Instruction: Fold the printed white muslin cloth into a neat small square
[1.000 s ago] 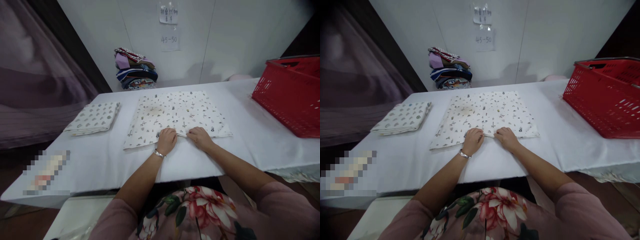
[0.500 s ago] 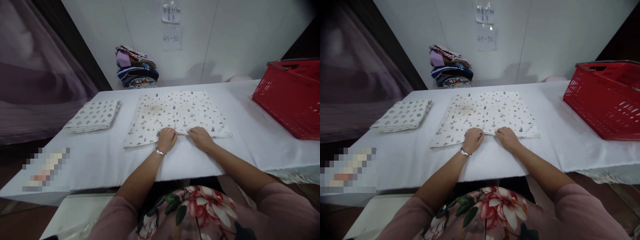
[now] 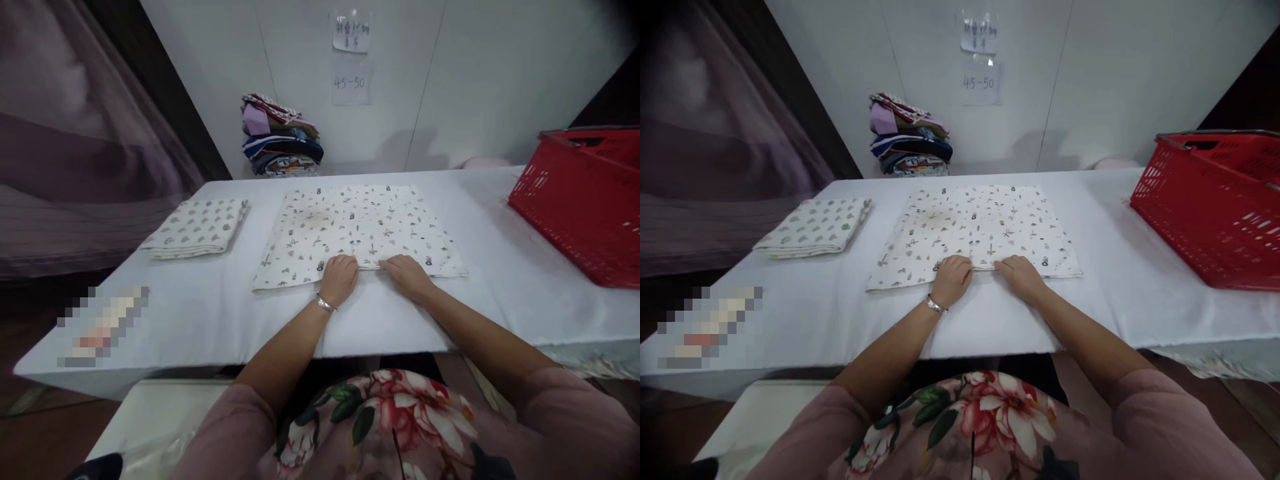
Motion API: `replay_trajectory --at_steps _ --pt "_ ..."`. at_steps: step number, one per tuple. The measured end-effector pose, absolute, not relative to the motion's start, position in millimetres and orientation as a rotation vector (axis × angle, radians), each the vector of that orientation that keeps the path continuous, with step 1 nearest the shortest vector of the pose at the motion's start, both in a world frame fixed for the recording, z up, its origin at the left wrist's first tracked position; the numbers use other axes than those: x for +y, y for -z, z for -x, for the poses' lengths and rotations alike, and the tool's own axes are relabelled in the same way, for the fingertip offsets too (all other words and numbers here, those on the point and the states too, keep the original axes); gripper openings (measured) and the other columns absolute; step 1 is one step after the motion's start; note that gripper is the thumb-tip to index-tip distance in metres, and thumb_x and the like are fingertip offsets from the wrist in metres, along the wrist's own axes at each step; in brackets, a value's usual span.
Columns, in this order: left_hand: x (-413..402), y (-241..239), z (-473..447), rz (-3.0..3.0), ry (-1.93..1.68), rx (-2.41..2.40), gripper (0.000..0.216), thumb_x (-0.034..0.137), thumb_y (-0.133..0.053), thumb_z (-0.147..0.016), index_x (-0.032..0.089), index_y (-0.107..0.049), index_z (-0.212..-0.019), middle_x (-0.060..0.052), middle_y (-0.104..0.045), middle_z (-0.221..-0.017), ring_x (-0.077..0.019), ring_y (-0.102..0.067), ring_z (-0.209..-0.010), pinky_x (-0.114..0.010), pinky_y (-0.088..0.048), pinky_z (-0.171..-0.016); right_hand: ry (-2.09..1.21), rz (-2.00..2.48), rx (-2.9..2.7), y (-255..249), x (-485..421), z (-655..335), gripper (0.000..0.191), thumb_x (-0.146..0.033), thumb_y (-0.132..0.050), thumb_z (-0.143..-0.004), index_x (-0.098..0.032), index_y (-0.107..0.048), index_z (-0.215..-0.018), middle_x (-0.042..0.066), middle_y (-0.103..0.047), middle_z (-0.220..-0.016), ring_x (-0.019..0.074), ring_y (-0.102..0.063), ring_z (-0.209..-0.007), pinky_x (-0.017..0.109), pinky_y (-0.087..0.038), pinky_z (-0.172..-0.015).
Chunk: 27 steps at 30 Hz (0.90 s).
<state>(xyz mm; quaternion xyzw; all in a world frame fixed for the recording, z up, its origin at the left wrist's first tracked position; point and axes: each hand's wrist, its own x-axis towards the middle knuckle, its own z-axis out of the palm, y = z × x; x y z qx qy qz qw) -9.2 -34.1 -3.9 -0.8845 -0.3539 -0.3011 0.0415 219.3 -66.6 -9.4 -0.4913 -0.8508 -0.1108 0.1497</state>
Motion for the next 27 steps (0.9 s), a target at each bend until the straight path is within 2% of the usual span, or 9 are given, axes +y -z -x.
replay_trajectory --at_steps 5,11,14,20,23,27 --pt "-36 5 8 2.704 0.782 -1.132 0.015 0.019 -0.043 -0.088 0.018 -0.055 -0.079 -0.003 -0.062 -0.080 -0.0175 -0.054 -0.082 -0.035 -0.037 -0.078 0.338 1.363 -2.446 6 -66 -220 0.030 -0.013 -0.041 -0.089 -0.016 -0.060 -0.112 0.010 -0.062 -0.106 0.0219 -0.050 -0.092 0.031 -0.036 -0.076" --pt "-39 5 7 2.697 0.673 -1.192 0.020 0.023 -0.040 -0.090 0.017 -0.056 -0.081 -0.004 -0.062 -0.081 -0.0175 -0.053 -0.083 -0.034 -0.036 -0.079 0.371 1.249 -2.464 9 -60 -190 0.029 -0.022 -0.041 -0.091 -0.015 -0.057 -0.115 0.012 -0.061 -0.104 0.0234 -0.050 -0.091 0.033 -0.035 -0.073" --pt "-39 5 7 2.697 0.659 -1.217 0.021 0.023 -0.038 -0.091 0.017 -0.057 -0.083 -0.004 -0.062 -0.081 -0.0180 -0.053 -0.084 -0.034 -0.036 -0.079 0.342 1.181 -2.477 10 -52 -171 0.024 -0.022 -0.043 -0.091 -0.015 -0.060 -0.106 0.011 -0.062 -0.097 0.0224 -0.051 -0.087 0.032 -0.035 -0.072" --pt "-41 3 9 2.693 0.630 -1.291 0.019 0.024 -0.040 -0.090 0.017 -0.057 -0.086 -0.005 -0.061 -0.086 -0.0186 -0.053 -0.088 -0.035 -0.036 -0.079 0.321 1.133 -2.420 17 -39 -159 0.022 -0.022 -0.043 -0.090 -0.015 -0.063 -0.088 0.009 -0.062 -0.084 0.0203 -0.050 -0.076 0.031 -0.035 -0.069" --pt "-43 2 10 2.681 0.595 -1.316 0.020 0.026 -0.040 -0.091 0.017 -0.058 -0.089 -0.005 -0.061 -0.091 -0.0189 -0.052 -0.091 -0.035 -0.036 -0.078 0.299 1.123 -2.392 23 -38 -162 0.023 -0.023 -0.042 -0.091 -0.016 -0.064 -0.088 0.008 -0.062 -0.082 0.0205 -0.051 -0.076 0.031 -0.037 -0.069" --pt "-48 4 17 2.654 0.539 -1.356 0.019 0.023 -0.039 -0.091 0.018 -0.057 -0.096 -0.005 -0.060 -0.100 -0.0184 -0.051 -0.095 -0.035 -0.036 -0.080 0.277 1.105 -2.331 25 -39 -164 0.024 -0.026 -0.043 -0.091 -0.016 -0.064 -0.095 0.008 -0.063 -0.089 0.0212 -0.052 -0.083 0.032 -0.041 -0.075"
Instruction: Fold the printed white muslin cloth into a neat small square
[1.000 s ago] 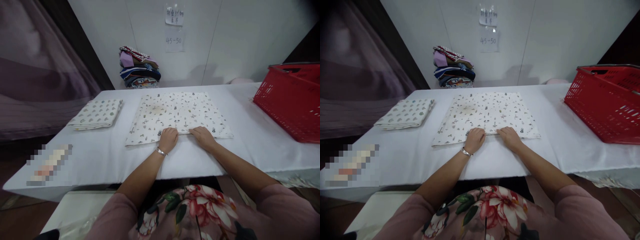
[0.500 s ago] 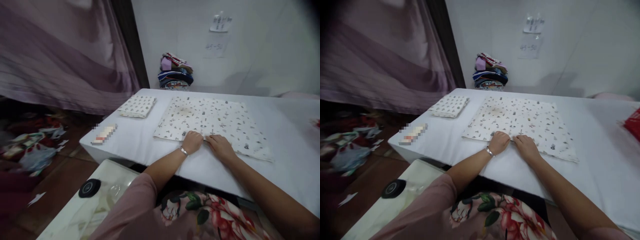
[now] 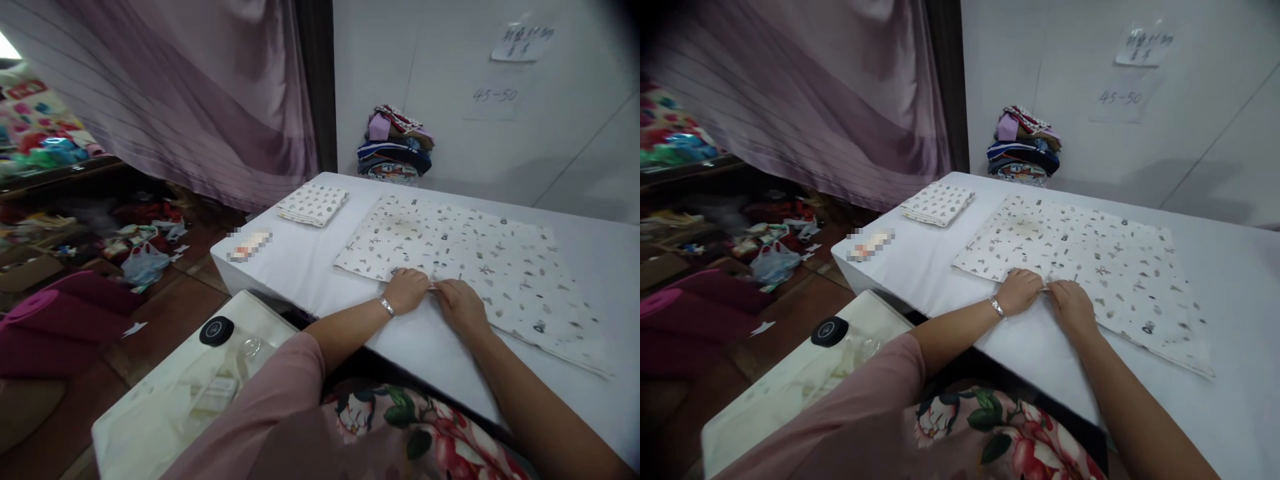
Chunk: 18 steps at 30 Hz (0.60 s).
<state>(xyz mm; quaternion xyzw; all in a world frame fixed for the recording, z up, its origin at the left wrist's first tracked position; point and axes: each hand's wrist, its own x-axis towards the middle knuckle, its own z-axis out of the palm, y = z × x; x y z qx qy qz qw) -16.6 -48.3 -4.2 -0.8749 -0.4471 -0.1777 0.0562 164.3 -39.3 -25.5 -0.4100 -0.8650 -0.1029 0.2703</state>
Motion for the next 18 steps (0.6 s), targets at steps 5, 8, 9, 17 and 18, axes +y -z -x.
replay_trajectory --at_steps 5,8,9,17,18 --pt "-51 5 42 2.575 0.444 -1.437 0.018 0.021 -0.040 -0.090 0.019 -0.058 -0.093 -0.004 -0.059 -0.110 -0.0178 -0.049 -0.101 -0.035 -0.035 -0.085 0.293 1.072 -2.278 22 -40 -162 0.025 -0.028 -0.043 -0.091 -0.018 -0.066 -0.096 0.008 -0.061 -0.094 0.0214 -0.050 -0.087 0.032 -0.042 -0.073" --pt "-52 2 60 2.556 0.412 -1.511 0.017 0.021 -0.042 -0.090 0.018 -0.059 -0.091 -0.004 -0.060 -0.110 -0.0179 -0.049 -0.102 -0.035 -0.035 -0.086 0.325 1.095 -2.249 20 -41 -162 0.027 -0.030 -0.043 -0.091 -0.019 -0.067 -0.095 0.008 -0.060 -0.089 0.0211 -0.050 -0.082 0.031 -0.041 -0.069" --pt "-53 1 65 2.561 0.419 -1.530 0.017 0.021 -0.042 -0.090 0.019 -0.059 -0.090 -0.004 -0.060 -0.110 -0.0179 -0.050 -0.103 -0.035 -0.035 -0.086 0.331 1.100 -2.243 20 -42 -162 0.027 -0.030 -0.043 -0.092 -0.019 -0.067 -0.095 0.008 -0.060 -0.087 0.0209 -0.050 -0.080 0.031 -0.041 -0.068" --pt "-56 3 74 2.565 0.587 -1.529 0.016 0.030 -0.048 -0.088 0.019 -0.056 -0.096 -0.004 -0.059 -0.113 -0.0180 -0.050 -0.104 -0.034 -0.035 -0.087 0.202 1.094 -2.211 21 -39 -163 0.025 -0.027 -0.042 -0.091 -0.020 -0.064 -0.099 0.007 -0.061 -0.085 0.0199 -0.053 -0.080 0.031 -0.041 -0.069" --pt "-55 3 73 2.562 0.596 -1.532 0.016 0.031 -0.049 -0.088 0.019 -0.056 -0.096 -0.004 -0.059 -0.112 -0.0178 -0.050 -0.103 -0.034 -0.036 -0.087 0.174 1.104 -2.208 21 -39 -163 0.025 -0.027 -0.042 -0.091 -0.019 -0.064 -0.099 0.007 -0.061 -0.086 0.0200 -0.054 -0.081 0.031 -0.042 -0.069"
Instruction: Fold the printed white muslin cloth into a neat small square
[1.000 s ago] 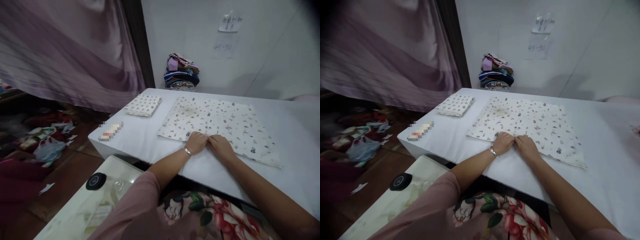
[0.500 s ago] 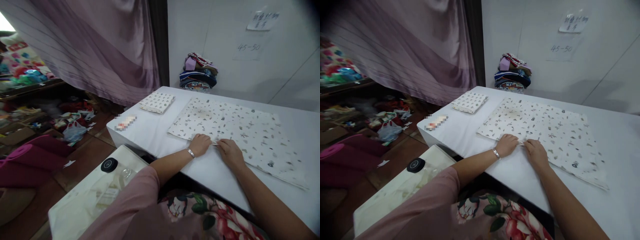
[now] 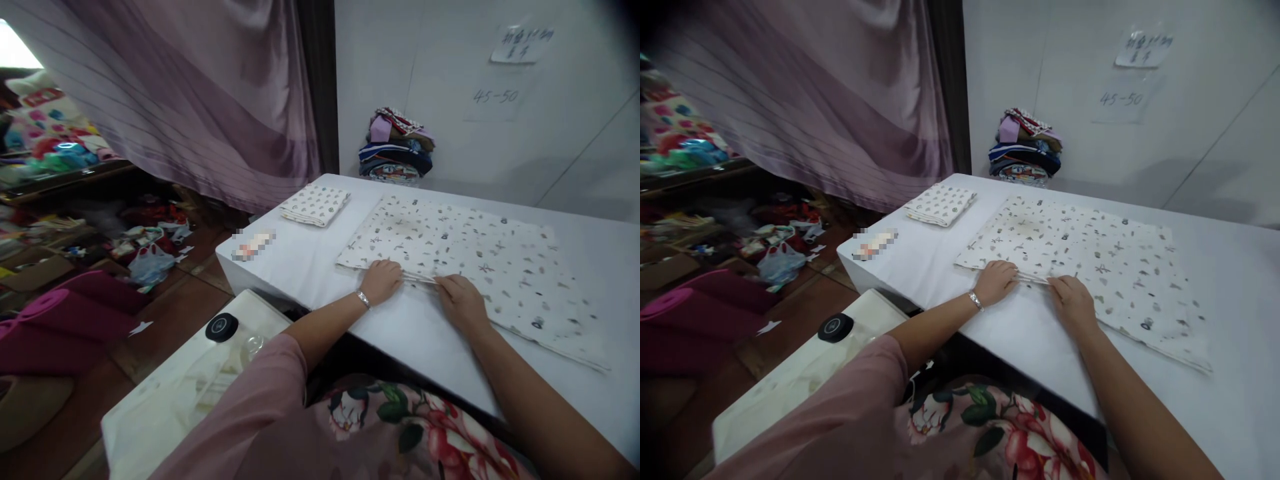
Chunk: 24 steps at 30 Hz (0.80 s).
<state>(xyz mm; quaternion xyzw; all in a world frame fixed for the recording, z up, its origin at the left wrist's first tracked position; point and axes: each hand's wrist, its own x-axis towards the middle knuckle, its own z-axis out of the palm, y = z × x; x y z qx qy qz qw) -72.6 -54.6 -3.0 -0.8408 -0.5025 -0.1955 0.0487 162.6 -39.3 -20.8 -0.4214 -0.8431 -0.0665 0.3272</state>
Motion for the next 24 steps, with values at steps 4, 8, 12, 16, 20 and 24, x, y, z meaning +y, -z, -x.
replay_trajectory --at_steps 4,8,12,16,20,24 --pt "-49 4 70 2.547 0.628 -1.543 0.016 0.031 -0.053 -0.085 0.019 -0.057 -0.095 -0.004 -0.060 -0.108 -0.0178 -0.050 -0.102 -0.034 -0.036 -0.087 0.079 1.121 -2.212 18 -41 -161 0.025 -0.027 -0.041 -0.091 -0.020 -0.064 -0.098 0.008 -0.061 -0.087 0.0203 -0.054 -0.082 0.031 -0.042 -0.070" --pt "-47 5 72 2.539 0.600 -1.542 0.011 0.025 -0.051 -0.085 0.019 -0.059 -0.091 -0.004 -0.060 -0.111 -0.0187 -0.049 -0.105 -0.035 -0.035 -0.088 0.034 1.131 -2.193 16 -42 -160 0.026 -0.028 -0.040 -0.091 -0.021 -0.064 -0.098 0.008 -0.060 -0.087 0.0208 -0.054 -0.083 0.031 -0.041 -0.071" --pt "-48 4 77 2.539 0.583 -1.534 0.012 0.018 -0.050 -0.084 0.021 -0.060 -0.091 -0.004 -0.060 -0.112 -0.0189 -0.050 -0.106 -0.036 -0.036 -0.088 0.011 1.157 -2.203 16 -42 -159 0.026 -0.028 -0.039 -0.092 -0.020 -0.063 -0.098 0.007 -0.060 -0.085 0.0200 -0.053 -0.083 0.030 -0.040 -0.071" --pt "-48 0 83 2.505 0.625 -1.528 0.015 0.019 -0.045 -0.087 0.021 -0.059 -0.093 -0.005 -0.059 -0.115 -0.0193 -0.048 -0.109 -0.037 -0.035 -0.091 0.049 1.149 -2.264 17 -42 -158 0.026 -0.025 -0.039 -0.092 -0.019 -0.064 -0.097 0.007 -0.060 -0.087 0.0194 -0.052 -0.082 0.030 -0.039 -0.071" --pt "-50 -4 88 2.509 0.664 -1.438 0.017 0.020 -0.042 -0.089 0.020 -0.059 -0.093 -0.004 -0.059 -0.115 -0.0184 -0.047 -0.110 -0.036 -0.034 -0.093 0.108 1.137 -2.310 17 -43 -157 0.026 -0.023 -0.039 -0.092 -0.018 -0.064 -0.097 0.008 -0.060 -0.088 0.0199 -0.051 -0.082 0.030 -0.038 -0.072" --pt "-51 -5 91 2.561 0.605 -1.349 0.020 0.019 -0.040 -0.089 0.020 -0.060 -0.089 -0.004 -0.059 -0.115 -0.0185 -0.048 -0.109 -0.035 -0.033 -0.094 0.165 1.118 -2.271 14 -46 -155 0.026 -0.022 -0.038 -0.093 -0.018 -0.064 -0.098 0.009 -0.060 -0.091 0.0203 -0.049 -0.084 0.031 -0.037 -0.072"
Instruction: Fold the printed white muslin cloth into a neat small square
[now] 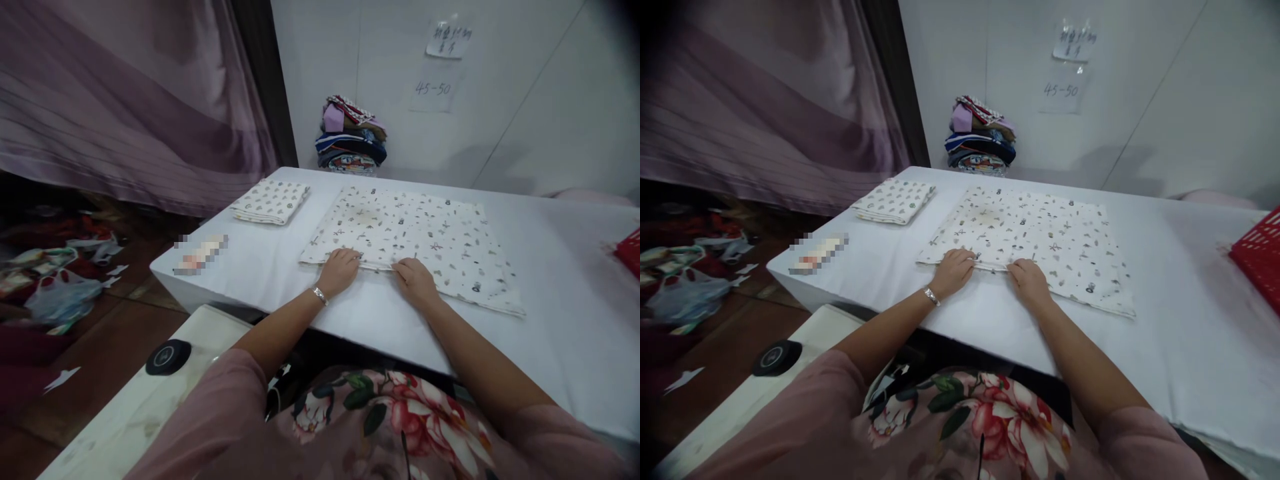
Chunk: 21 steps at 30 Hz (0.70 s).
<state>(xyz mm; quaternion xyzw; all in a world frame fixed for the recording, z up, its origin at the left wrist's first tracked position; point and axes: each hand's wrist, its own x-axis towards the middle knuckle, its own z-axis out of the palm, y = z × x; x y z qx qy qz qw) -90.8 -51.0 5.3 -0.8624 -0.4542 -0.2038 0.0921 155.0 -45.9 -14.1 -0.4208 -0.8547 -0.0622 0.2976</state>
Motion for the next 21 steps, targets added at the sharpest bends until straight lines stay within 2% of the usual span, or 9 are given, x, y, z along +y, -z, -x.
replay_trajectory --at_steps 6,11,15,21 --pt "-48 -6 93 2.682 0.491 -1.330 0.018 0.022 -0.042 -0.089 0.019 -0.060 -0.085 -0.004 -0.064 -0.099 -0.0185 -0.053 -0.099 -0.036 -0.035 -0.090 0.225 1.125 -2.376 14 -45 -151 0.027 -0.023 -0.038 -0.093 -0.018 -0.065 -0.097 0.009 -0.060 -0.088 0.0205 -0.047 -0.081 0.032 -0.036 -0.071" --pt "-43 -6 87 2.711 0.607 -1.542 0.014 0.029 -0.046 -0.089 0.020 -0.056 -0.095 -0.003 -0.064 -0.093 -0.0178 -0.056 -0.090 -0.034 -0.038 -0.084 0.201 1.151 -2.366 15 -44 -149 0.028 -0.023 -0.038 -0.093 -0.018 -0.065 -0.099 0.009 -0.061 -0.088 0.0206 -0.048 -0.081 0.032 -0.036 -0.072" --pt "-33 -7 83 2.673 0.564 -1.584 0.012 0.023 -0.049 -0.086 0.021 -0.054 -0.097 -0.002 -0.063 -0.088 -0.0182 -0.055 -0.082 -0.033 -0.039 -0.074 0.197 1.149 -2.347 14 -45 -149 0.028 -0.023 -0.037 -0.094 -0.017 -0.065 -0.098 0.009 -0.061 -0.090 0.0205 -0.048 -0.083 0.031 -0.037 -0.072" --pt "-18 -7 85 2.558 0.490 -1.409 0.019 0.010 -0.041 -0.085 0.020 -0.057 -0.085 -0.007 -0.059 -0.095 -0.0211 -0.050 -0.091 -0.035 -0.036 -0.079 0.258 1.146 -2.326 13 -45 -148 0.027 -0.022 -0.039 -0.093 -0.017 -0.066 -0.096 0.010 -0.062 -0.094 0.0208 -0.047 -0.085 0.032 -0.036 -0.075"
